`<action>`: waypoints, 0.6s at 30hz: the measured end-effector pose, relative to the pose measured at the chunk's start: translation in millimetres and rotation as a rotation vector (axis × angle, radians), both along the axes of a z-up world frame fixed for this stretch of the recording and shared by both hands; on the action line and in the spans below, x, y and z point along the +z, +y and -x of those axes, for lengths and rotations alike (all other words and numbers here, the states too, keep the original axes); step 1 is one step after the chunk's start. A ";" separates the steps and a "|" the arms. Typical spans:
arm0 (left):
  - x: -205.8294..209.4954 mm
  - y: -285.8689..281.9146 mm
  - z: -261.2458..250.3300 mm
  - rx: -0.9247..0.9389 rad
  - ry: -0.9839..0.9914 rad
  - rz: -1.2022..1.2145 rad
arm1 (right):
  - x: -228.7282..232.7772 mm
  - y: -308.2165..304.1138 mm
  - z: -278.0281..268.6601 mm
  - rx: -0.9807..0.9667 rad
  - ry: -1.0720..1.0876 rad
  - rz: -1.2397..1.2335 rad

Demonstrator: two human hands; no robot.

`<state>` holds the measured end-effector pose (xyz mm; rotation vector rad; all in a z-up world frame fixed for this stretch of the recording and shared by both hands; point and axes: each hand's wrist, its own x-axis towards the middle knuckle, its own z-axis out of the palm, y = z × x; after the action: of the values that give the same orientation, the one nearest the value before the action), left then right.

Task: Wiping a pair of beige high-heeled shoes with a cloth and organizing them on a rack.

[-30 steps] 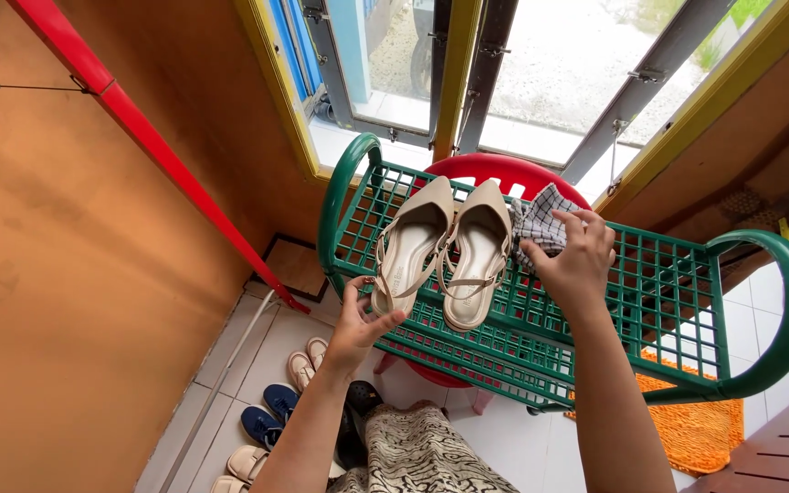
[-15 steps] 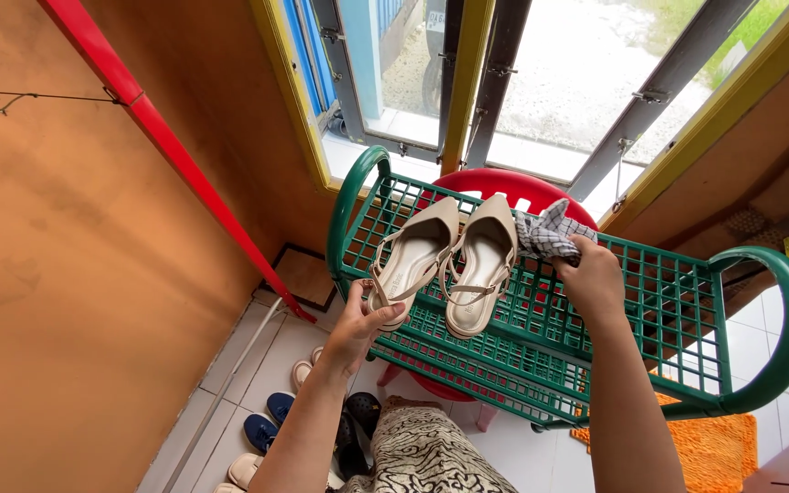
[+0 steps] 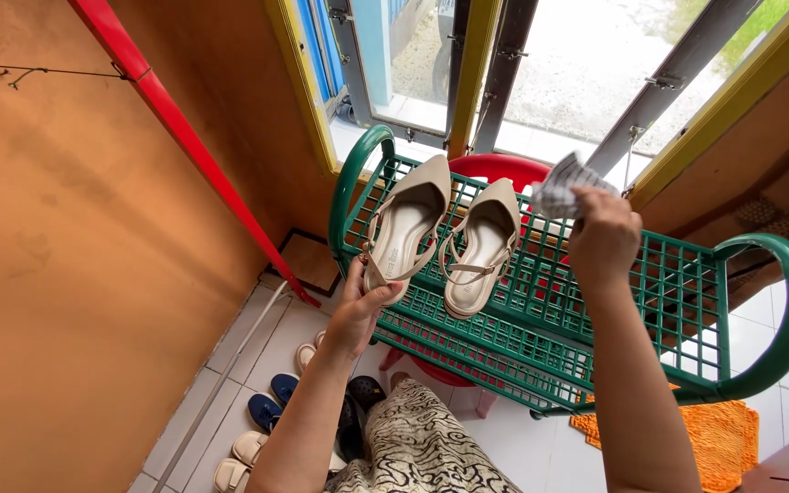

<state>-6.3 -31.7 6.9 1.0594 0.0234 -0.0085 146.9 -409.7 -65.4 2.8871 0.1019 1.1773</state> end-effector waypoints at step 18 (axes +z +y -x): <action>-14.5 -12.5 44.5 -0.004 -0.301 0.067 | 157.1 131.2 145.5 0.566 0.044 -1.299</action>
<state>-50.8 -44.2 -7.7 0.9852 -0.2498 0.1457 1.4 -278.5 91.7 4.1927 0.2387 1.7163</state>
